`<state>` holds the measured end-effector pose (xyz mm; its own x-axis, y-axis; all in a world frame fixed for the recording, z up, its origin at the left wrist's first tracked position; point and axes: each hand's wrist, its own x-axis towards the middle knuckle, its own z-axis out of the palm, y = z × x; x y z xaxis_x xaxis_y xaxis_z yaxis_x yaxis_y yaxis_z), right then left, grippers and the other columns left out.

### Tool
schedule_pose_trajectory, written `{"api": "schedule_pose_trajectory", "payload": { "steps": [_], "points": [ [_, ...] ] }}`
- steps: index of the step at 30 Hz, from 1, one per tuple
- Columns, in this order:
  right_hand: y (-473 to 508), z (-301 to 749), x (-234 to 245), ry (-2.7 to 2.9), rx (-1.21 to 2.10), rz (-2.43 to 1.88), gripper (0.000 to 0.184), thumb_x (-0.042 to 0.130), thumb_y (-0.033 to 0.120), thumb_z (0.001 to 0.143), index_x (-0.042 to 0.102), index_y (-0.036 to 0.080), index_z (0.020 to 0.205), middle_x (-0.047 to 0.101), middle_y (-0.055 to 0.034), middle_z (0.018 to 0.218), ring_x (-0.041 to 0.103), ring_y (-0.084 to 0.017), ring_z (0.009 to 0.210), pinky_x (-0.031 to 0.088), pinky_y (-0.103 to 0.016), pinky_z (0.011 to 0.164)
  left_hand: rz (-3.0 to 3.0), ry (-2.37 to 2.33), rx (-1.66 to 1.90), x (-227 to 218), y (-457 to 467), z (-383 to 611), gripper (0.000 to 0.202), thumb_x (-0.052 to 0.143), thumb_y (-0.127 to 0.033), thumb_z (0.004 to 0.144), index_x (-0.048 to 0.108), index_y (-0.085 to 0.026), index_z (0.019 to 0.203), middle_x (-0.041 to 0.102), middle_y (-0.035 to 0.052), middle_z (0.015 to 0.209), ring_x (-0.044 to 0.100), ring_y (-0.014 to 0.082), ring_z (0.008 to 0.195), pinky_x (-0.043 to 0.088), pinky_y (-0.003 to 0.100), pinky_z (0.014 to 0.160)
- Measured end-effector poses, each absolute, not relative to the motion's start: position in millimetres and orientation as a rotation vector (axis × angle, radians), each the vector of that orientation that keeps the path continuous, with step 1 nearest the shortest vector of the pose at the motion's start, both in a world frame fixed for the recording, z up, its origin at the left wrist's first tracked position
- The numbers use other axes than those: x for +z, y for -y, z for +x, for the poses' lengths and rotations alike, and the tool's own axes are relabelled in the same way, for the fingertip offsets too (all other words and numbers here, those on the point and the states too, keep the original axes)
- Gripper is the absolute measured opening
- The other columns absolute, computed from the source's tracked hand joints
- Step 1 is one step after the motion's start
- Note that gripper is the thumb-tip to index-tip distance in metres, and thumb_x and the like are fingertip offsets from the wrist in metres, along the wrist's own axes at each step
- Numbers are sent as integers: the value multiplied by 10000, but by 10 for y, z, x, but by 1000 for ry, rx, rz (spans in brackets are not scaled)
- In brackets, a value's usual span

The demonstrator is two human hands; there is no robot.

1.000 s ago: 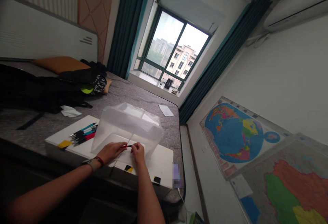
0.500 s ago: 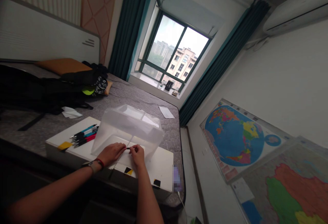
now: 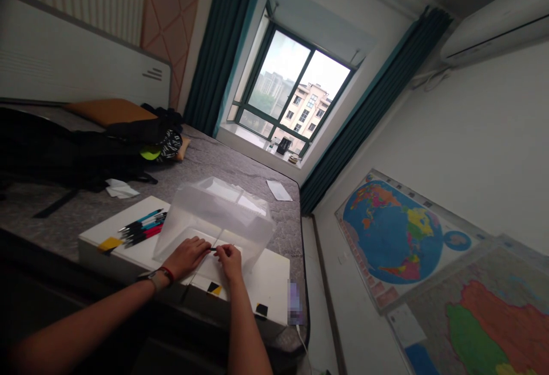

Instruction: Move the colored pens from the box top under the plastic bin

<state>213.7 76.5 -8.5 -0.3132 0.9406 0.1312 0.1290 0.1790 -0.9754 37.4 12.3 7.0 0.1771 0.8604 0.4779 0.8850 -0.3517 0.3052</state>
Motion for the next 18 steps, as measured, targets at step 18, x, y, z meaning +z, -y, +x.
{"api": "schedule_pose_trajectory", "payload": {
  "steps": [18],
  "points": [
    [-786, 2185, -53, 1660, 1155, -1036, 200, 727, 293, 681, 696, 158, 826, 687, -42, 779, 592, -162, 689, 463, -282, 679, -2421, 1799, -970, -29, -151, 370, 283, 345, -328, 971, 583, -225, 1085, 628, 67, 917, 586, 207, 884, 416, 324, 798]
  ]
}}
